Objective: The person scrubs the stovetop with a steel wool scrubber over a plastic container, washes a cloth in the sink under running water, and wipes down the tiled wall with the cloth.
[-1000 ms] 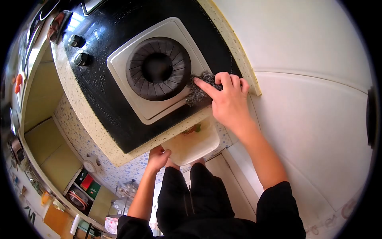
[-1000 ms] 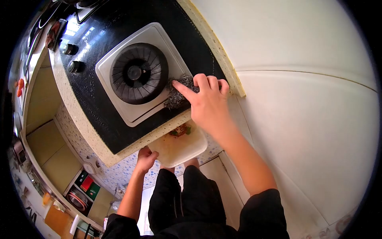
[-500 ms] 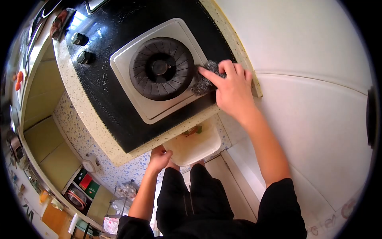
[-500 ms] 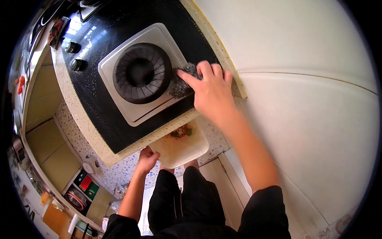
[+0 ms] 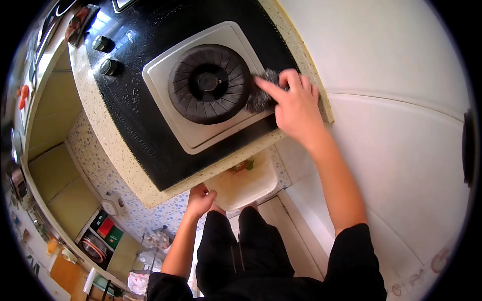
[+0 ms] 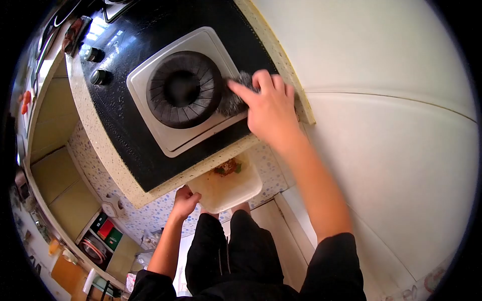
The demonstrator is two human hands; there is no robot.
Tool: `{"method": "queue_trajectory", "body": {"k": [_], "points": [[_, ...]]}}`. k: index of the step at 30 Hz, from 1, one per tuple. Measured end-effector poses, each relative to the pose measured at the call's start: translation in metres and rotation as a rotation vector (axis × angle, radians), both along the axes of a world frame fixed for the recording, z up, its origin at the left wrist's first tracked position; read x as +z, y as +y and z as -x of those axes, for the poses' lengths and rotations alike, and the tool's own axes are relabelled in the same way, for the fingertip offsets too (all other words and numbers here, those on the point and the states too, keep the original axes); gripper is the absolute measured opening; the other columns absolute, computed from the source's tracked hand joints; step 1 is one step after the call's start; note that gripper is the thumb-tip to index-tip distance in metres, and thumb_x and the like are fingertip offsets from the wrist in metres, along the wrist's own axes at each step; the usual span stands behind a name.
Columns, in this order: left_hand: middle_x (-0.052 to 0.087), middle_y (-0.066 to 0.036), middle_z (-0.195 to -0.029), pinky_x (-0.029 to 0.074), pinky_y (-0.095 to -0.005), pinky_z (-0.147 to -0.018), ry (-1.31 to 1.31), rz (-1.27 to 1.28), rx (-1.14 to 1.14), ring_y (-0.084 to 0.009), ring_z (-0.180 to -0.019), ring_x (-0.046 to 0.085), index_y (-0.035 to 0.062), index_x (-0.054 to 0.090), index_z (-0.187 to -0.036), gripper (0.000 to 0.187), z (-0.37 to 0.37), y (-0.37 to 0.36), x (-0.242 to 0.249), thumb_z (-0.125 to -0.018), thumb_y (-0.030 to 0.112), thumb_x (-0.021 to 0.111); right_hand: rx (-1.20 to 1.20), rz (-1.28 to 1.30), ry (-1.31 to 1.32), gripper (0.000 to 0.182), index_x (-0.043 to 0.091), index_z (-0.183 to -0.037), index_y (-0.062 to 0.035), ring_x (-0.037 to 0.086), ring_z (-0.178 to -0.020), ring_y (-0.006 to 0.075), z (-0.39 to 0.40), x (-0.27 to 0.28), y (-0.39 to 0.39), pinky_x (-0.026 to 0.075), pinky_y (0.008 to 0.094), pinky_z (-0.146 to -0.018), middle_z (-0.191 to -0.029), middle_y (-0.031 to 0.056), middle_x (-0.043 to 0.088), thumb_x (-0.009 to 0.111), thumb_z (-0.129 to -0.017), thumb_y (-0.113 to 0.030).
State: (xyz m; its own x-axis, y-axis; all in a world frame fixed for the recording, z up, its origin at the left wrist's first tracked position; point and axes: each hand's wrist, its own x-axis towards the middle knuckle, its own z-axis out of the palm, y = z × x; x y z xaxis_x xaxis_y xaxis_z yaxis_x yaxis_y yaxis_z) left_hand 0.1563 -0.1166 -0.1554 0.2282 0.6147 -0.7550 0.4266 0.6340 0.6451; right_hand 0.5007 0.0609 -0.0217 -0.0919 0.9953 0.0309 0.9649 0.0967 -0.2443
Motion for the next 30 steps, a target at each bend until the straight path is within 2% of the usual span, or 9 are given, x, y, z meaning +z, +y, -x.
{"method": "queue_trajectory", "body": {"k": [2,5,10,13,18,21,22,25,30], "points": [[0.077,-0.017,-0.092,0.055,-0.0369,-0.076,0.002,0.011,0.008,-0.0230,-0.083,0.073,-0.0045,0.074,-0.106,0.031,0.000,0.002,0.005,-0.083,0.012,0.064,-0.012,0.082,-0.025,0.066,0.071,-0.137,-0.0310,0.050,-0.107,0.0290,0.003,0.009,-0.026,0.037,0.0453,-0.091,-0.111,0.0067,0.049,0.063,-0.079,0.001],[0.072,-0.007,-0.087,0.052,-0.0325,-0.071,-0.015,0.014,0.005,-0.0141,-0.078,0.064,-0.0043,0.070,-0.108,0.029,0.000,0.005,0.011,-0.083,0.010,0.066,-0.024,0.086,-0.028,0.067,0.071,-0.137,-0.0310,0.049,-0.107,0.0291,0.003,0.010,-0.034,0.036,0.0462,-0.091,-0.111,0.0065,0.049,0.064,-0.078,0.000],[0.072,-0.008,-0.088,0.052,-0.0329,-0.071,-0.018,-0.001,-0.014,-0.0148,-0.080,0.064,-0.0046,0.071,-0.107,0.028,0.004,0.004,0.009,-0.083,0.010,0.066,-0.022,-0.009,-0.089,0.062,0.070,-0.139,-0.0296,0.051,-0.108,0.0266,0.006,0.006,0.012,0.040,0.0429,-0.092,-0.112,0.0057,0.050,0.069,-0.081,-0.007],[0.073,-0.008,-0.090,0.053,-0.0332,-0.073,-0.028,0.000,0.023,-0.0158,-0.082,0.066,-0.0052,0.071,-0.106,0.027,0.008,-0.003,0.005,-0.083,0.008,0.066,-0.017,0.000,-0.062,0.062,0.070,-0.138,-0.0296,0.051,-0.106,0.0268,0.005,0.004,-0.001,0.040,0.0433,-0.091,-0.112,0.0054,0.049,0.069,-0.080,-0.008],[0.074,-0.008,-0.091,0.054,-0.0331,-0.074,-0.067,0.015,0.061,-0.0167,-0.083,0.068,-0.0054,0.071,-0.107,0.027,0.015,-0.007,0.002,-0.084,0.007,0.065,-0.006,0.025,-0.027,0.055,0.077,-0.124,-0.0246,0.055,-0.108,0.0259,0.005,0.011,-0.051,0.039,0.0432,-0.089,-0.108,0.0046,0.055,0.068,-0.076,0.002],[0.074,-0.008,-0.091,0.054,-0.0332,-0.073,-0.070,0.002,0.052,-0.0167,-0.083,0.068,-0.0049,0.071,-0.108,0.028,0.017,-0.006,0.003,-0.084,0.008,0.065,-0.035,-0.077,0.101,0.058,0.076,-0.124,-0.0228,0.060,-0.105,0.0280,0.000,0.009,-0.058,0.044,0.0419,-0.093,-0.108,0.0077,0.059,0.067,-0.074,0.005],[0.074,-0.008,-0.091,0.055,-0.0333,-0.073,-0.057,-0.002,0.045,-0.0168,-0.083,0.068,-0.0048,0.071,-0.108,0.028,0.019,-0.007,0.004,-0.084,0.008,0.065,-0.135,-0.114,0.230,0.057,0.076,-0.121,-0.0167,0.064,-0.107,0.0299,0.002,0.014,-0.058,0.047,0.0416,-0.097,-0.110,0.0092,0.065,0.063,-0.073,0.012],[0.074,-0.009,-0.092,0.055,-0.0327,-0.073,-0.014,0.005,0.039,-0.0164,-0.082,0.068,-0.0053,0.071,-0.107,0.027,0.028,-0.014,0.000,-0.084,0.008,0.065,-0.254,-0.276,0.564,0.060,0.075,-0.121,-0.0119,0.064,-0.112,0.0328,0.003,0.017,-0.039,0.050,0.0405,-0.102,-0.116,0.0117,0.069,0.060,-0.070,0.017],[0.075,-0.009,-0.092,0.055,-0.0320,-0.073,-0.047,0.067,0.175,-0.0153,-0.082,0.068,-0.0057,0.071,-0.107,0.026,0.032,-0.025,-0.011,-0.084,0.006,0.064,-0.104,-0.274,0.149,0.058,0.074,-0.122,-0.0069,0.065,-0.112,0.0341,0.024,-0.012,-0.040,0.053,0.0434,-0.100,-0.115,0.0133,0.071,0.062,-0.071,0.016]]}}
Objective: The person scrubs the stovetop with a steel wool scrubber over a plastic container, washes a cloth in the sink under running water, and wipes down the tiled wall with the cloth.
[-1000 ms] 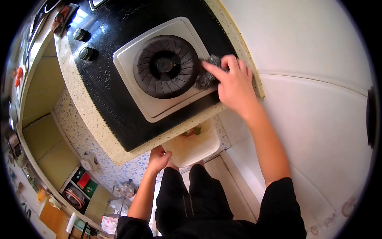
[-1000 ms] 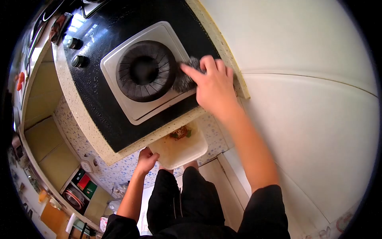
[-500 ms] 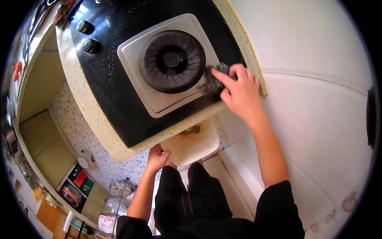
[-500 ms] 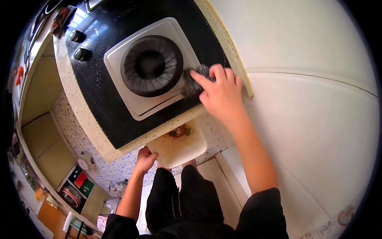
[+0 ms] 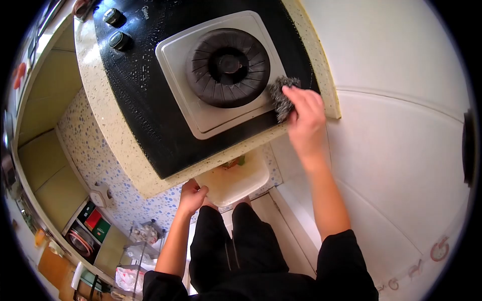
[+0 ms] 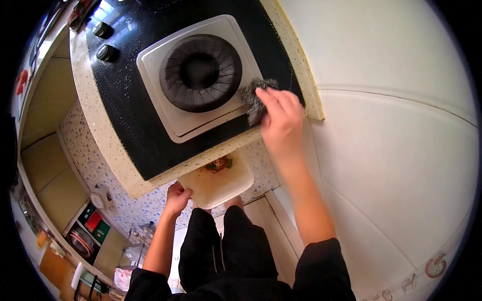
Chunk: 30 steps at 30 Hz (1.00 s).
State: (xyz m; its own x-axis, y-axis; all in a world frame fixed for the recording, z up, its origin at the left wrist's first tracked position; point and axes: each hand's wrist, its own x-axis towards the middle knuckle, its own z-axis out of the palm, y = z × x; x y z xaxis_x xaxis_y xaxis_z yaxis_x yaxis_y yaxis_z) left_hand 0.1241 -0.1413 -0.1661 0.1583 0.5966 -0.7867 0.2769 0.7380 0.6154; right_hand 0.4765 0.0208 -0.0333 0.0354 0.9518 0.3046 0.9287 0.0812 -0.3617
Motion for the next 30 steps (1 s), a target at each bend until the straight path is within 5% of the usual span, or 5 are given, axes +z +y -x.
{"method": "queue_trajectory", "body": {"k": [10,17,22,27,30], "points": [[0.076,-0.010,-0.092,0.054,-0.0333,-0.075,0.011,-0.037,0.001,-0.0173,-0.082,0.069,-0.0025,0.073,-0.110,0.030,0.012,-0.006,-0.005,-0.084,0.011,0.065,0.057,0.012,0.062,0.041,0.075,-0.121,-0.0100,0.063,-0.117,0.0290,0.089,-0.014,-0.042,0.048,0.0446,-0.105,-0.121,0.0087,0.072,0.065,-0.082,0.000],[0.076,-0.009,-0.093,0.054,-0.0327,-0.077,0.000,-0.049,0.045,-0.0165,-0.084,0.068,-0.0033,0.072,-0.111,0.031,0.023,-0.011,0.000,-0.084,0.010,0.064,0.460,0.114,0.368,0.032,0.077,-0.116,-0.0091,0.065,-0.114,0.0287,0.096,0.003,-0.072,0.048,0.0442,-0.105,-0.120,0.0100,0.072,0.062,-0.088,-0.007],[0.076,-0.010,-0.096,0.054,-0.0325,-0.080,-0.030,-0.050,0.103,-0.0167,-0.086,0.068,-0.0042,0.071,-0.112,0.032,0.036,-0.015,0.007,-0.085,0.009,0.063,-0.279,-0.068,0.441,0.052,0.073,-0.122,-0.0033,0.066,-0.112,0.0322,0.038,-0.008,-0.050,0.053,0.0419,-0.099,-0.119,0.0122,0.073,0.066,-0.074,0.013],[0.077,-0.010,-0.096,0.055,-0.0326,-0.081,-0.011,-0.038,0.110,-0.0166,-0.087,0.070,-0.0052,0.071,-0.111,0.031,0.046,-0.018,0.008,-0.085,0.009,0.063,-0.071,-0.080,0.068,0.057,0.072,-0.123,-0.0053,0.064,-0.115,0.0345,0.055,-0.018,-0.031,0.050,0.0456,-0.103,-0.119,0.0110,0.073,0.061,-0.071,0.017],[0.078,-0.011,-0.097,0.055,-0.0326,-0.081,0.022,-0.027,0.077,-0.0162,-0.088,0.070,-0.0049,0.072,-0.113,0.032,0.054,-0.019,0.010,-0.085,0.009,0.063,0.109,-0.011,0.009,0.034,0.075,-0.119,-0.0100,0.064,-0.114,0.0303,0.109,-0.010,-0.050,0.048,0.0428,-0.102,-0.123,0.0089,0.072,0.066,-0.086,-0.007]]}}
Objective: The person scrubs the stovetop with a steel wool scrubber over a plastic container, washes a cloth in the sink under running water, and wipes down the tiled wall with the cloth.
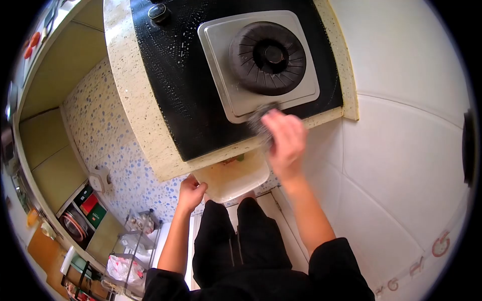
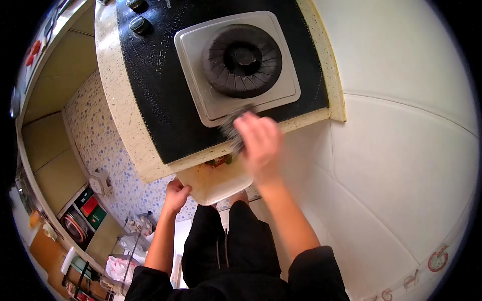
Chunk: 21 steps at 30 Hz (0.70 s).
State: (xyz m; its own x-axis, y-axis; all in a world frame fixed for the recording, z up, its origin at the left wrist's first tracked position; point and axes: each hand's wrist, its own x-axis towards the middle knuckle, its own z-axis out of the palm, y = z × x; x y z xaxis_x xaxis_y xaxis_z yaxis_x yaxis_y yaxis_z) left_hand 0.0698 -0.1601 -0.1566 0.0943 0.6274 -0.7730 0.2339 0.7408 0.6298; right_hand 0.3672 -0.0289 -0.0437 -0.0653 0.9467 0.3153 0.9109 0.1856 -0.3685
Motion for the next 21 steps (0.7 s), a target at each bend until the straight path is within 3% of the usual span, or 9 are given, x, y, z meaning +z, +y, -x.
{"method": "queue_trajectory", "body": {"k": [1,3,8,11,12,16,19,21], "points": [[0.078,-0.011,-0.097,0.055,-0.0326,-0.081,-0.006,-0.013,0.014,-0.0159,-0.087,0.070,-0.0049,0.073,-0.112,0.032,0.001,0.000,-0.002,-0.085,0.009,0.063,0.124,0.029,0.054,0.030,0.076,-0.117,-0.0096,0.064,-0.113,0.0297,0.013,-0.005,-0.005,0.049,0.0428,-0.100,-0.124,0.0086,0.072,0.064,-0.090,-0.011],[0.078,-0.011,-0.096,0.055,-0.0324,-0.080,-0.020,-0.036,0.043,-0.0154,-0.086,0.070,-0.0049,0.074,-0.110,0.031,0.001,-0.001,-0.002,-0.085,0.010,0.063,0.368,0.146,0.264,0.032,0.076,-0.116,-0.0083,0.066,-0.109,0.0293,0.034,0.007,-0.012,0.050,0.0433,-0.098,-0.122,0.0081,0.072,0.066,-0.085,-0.006],[0.077,-0.012,-0.095,0.054,-0.0325,-0.077,0.005,0.021,0.007,-0.0159,-0.083,0.069,-0.0061,0.075,-0.105,0.028,0.010,0.000,0.003,-0.085,0.011,0.065,0.235,-0.040,0.236,0.045,0.074,-0.118,-0.0072,0.065,-0.107,0.0302,0.026,0.018,0.016,0.049,0.0423,-0.095,-0.124,0.0091,0.072,0.073,-0.073,0.000],[0.077,-0.013,-0.092,0.054,-0.0325,-0.075,-0.002,0.031,0.003,-0.0168,-0.081,0.068,-0.0073,0.075,-0.102,0.028,0.013,-0.004,0.000,-0.084,0.012,0.065,0.293,-0.082,0.117,0.033,0.076,-0.111,-0.0053,0.066,-0.103,0.0305,0.027,0.021,0.050,0.050,0.0401,-0.093,-0.118,0.0097,0.075,0.072,-0.079,-0.003],[0.076,-0.013,-0.091,0.053,-0.0325,-0.075,0.007,0.028,-0.004,-0.0171,-0.081,0.068,-0.0076,0.075,-0.101,0.028,0.013,-0.002,0.002,-0.084,0.012,0.065,0.324,-0.065,0.082,0.037,0.076,-0.110,-0.0062,0.065,-0.104,0.0295,0.031,0.019,0.061,0.049,0.0403,-0.093,-0.118,0.0079,0.075,0.070,-0.075,0.001],[0.075,-0.013,-0.088,0.053,-0.0325,-0.073,0.029,-0.037,-0.002,-0.0171,-0.079,0.068,-0.0080,0.075,-0.099,0.027,0.013,0.002,0.009,-0.083,0.012,0.065,0.335,0.006,-0.060,0.032,0.074,-0.112,-0.0086,0.062,-0.109,0.0289,0.035,0.010,0.048,0.048,0.0427,-0.093,-0.118,0.0047,0.072,0.067,-0.081,-0.005],[0.074,-0.013,-0.087,0.052,-0.0334,-0.070,-0.012,-0.085,0.019,-0.0168,-0.077,0.066,-0.0077,0.075,-0.099,0.028,0.015,0.000,0.005,-0.083,0.012,0.066,0.478,0.313,-0.020,0.029,0.074,-0.111,-0.0089,0.063,-0.106,0.0288,0.021,0.040,0.024,0.048,0.0415,-0.093,-0.116,0.0048,0.074,0.068,-0.082,-0.006],[0.074,-0.013,-0.086,0.052,-0.0341,-0.067,-0.031,-0.085,0.020,-0.0163,-0.074,0.065,-0.0078,0.075,-0.099,0.028,0.014,0.006,0.013,-0.082,0.013,0.066,0.417,0.257,0.076,0.029,0.074,-0.110,-0.0087,0.064,-0.104,0.0291,0.016,0.055,0.020,0.048,0.0416,-0.093,-0.115,0.0056,0.075,0.071,-0.082,-0.005]]}}
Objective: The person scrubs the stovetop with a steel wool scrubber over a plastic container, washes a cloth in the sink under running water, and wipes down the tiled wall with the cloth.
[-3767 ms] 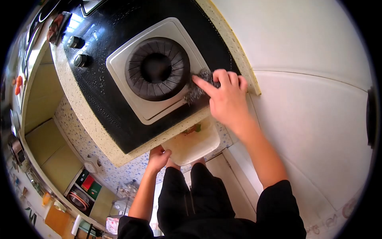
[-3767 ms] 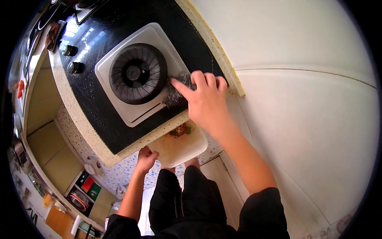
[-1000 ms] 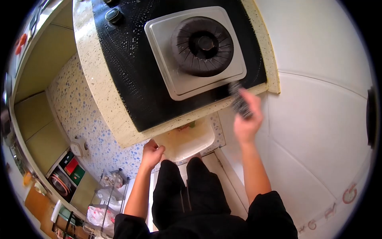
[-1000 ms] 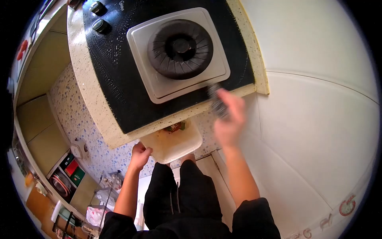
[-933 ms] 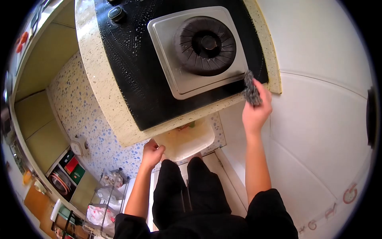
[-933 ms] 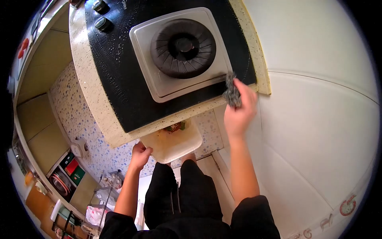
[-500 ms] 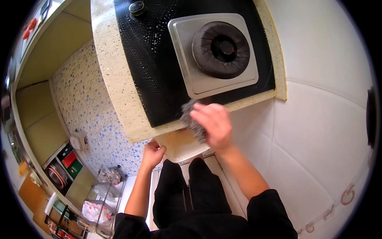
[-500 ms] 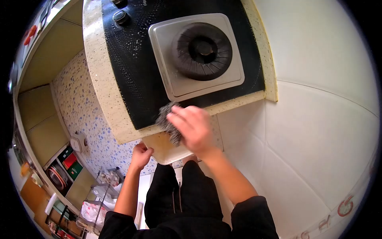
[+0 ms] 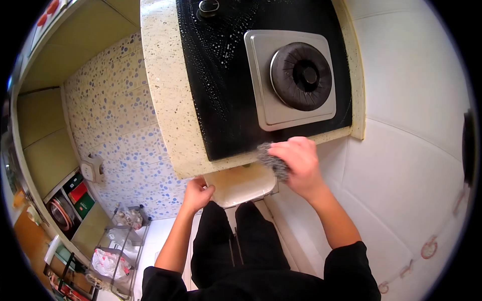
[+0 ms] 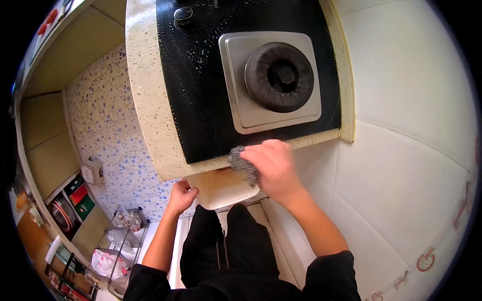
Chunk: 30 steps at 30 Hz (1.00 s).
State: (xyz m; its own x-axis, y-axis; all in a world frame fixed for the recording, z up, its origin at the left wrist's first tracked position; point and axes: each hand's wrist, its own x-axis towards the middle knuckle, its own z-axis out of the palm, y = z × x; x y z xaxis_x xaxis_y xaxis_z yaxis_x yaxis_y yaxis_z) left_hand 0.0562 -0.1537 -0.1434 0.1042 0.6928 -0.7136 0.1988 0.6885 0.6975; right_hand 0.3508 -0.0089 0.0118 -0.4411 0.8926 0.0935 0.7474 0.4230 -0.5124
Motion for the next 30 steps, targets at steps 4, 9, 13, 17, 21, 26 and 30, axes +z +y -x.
{"method": "queue_trajectory", "body": {"k": [4,9,13,17,21,26,30], "points": [[0.072,-0.013,-0.082,0.051,-0.0337,-0.066,0.007,-0.016,-0.006,-0.0154,-0.071,0.063,-0.0077,0.074,-0.097,0.029,0.001,-0.012,-0.017,-0.081,0.015,0.067,-0.063,-0.088,0.082,0.032,0.075,-0.111,-0.0092,0.066,-0.103,0.0304,0.000,0.031,0.045,0.049,0.0422,-0.095,-0.114,0.0067,0.076,0.075,-0.080,-0.003],[0.070,-0.014,-0.075,0.052,-0.0337,-0.066,-0.009,-0.053,-0.006,-0.0162,-0.069,0.063,-0.0072,0.074,-0.093,0.029,-0.006,0.000,0.001,-0.081,0.018,0.068,0.124,-0.276,0.004,0.036,0.074,-0.110,-0.0098,0.067,-0.105,0.0313,0.022,0.022,0.146,0.049,0.0433,-0.096,-0.108,0.0079,0.076,0.068,-0.078,0.006],[0.068,-0.014,-0.072,0.052,-0.0350,-0.065,-0.003,-0.044,-0.024,-0.0175,-0.066,0.062,-0.0067,0.074,-0.092,0.030,-0.006,-0.002,-0.001,-0.081,0.021,0.069,0.218,-0.250,-0.030,0.034,0.075,-0.107,-0.0102,0.067,-0.103,0.0332,0.036,-0.003,0.216,0.052,0.0432,-0.093,-0.102,0.0099,0.076,0.065,-0.080,0.007],[0.065,-0.014,-0.067,0.050,-0.0367,-0.061,-0.012,-0.040,-0.035,-0.0187,-0.061,0.060,-0.0058,0.072,-0.085,0.029,-0.008,-0.007,-0.012,-0.080,0.023,0.070,0.241,-0.116,-0.116,0.032,0.076,-0.107,-0.0101,0.068,-0.098,0.0377,0.032,-0.016,0.250,0.056,0.0456,-0.087,-0.101,0.0154,0.074,0.063,-0.082,0.006],[0.061,-0.013,-0.062,0.048,-0.0384,-0.057,-0.001,-0.049,-0.065,-0.0191,-0.057,0.056,-0.0048,0.068,-0.079,0.029,-0.008,-0.020,-0.032,-0.080,0.024,0.071,0.042,0.021,-0.329,0.034,0.076,-0.109,-0.0116,0.068,-0.098,0.0392,-0.005,-0.003,0.260,0.056,0.0455,-0.089,-0.099,0.0190,0.070,0.065,-0.082,0.005],[0.062,-0.013,-0.064,0.047,-0.0379,-0.058,-0.018,-0.024,-0.109,-0.0186,-0.059,0.057,-0.0045,0.069,-0.082,0.029,-0.007,-0.007,-0.022,-0.080,0.024,0.072,-0.055,0.092,-0.245,0.043,0.075,-0.116,-0.0127,0.068,-0.101,0.0409,-0.040,-0.003,0.260,0.055,0.0447,-0.094,-0.102,0.0210,0.071,0.061,-0.080,0.008],[0.067,-0.012,-0.071,0.049,-0.0367,-0.060,-0.049,-0.002,-0.112,-0.0181,-0.063,0.059,-0.0028,0.073,-0.095,0.030,-0.010,0.004,-0.014,-0.081,0.024,0.072,0.112,0.016,-0.165,0.044,0.073,-0.114,-0.0098,0.068,-0.100,0.0401,0.023,-0.015,0.253,0.056,0.0430,-0.090,-0.101,0.0190,0.071,0.060,-0.078,0.010]]}}
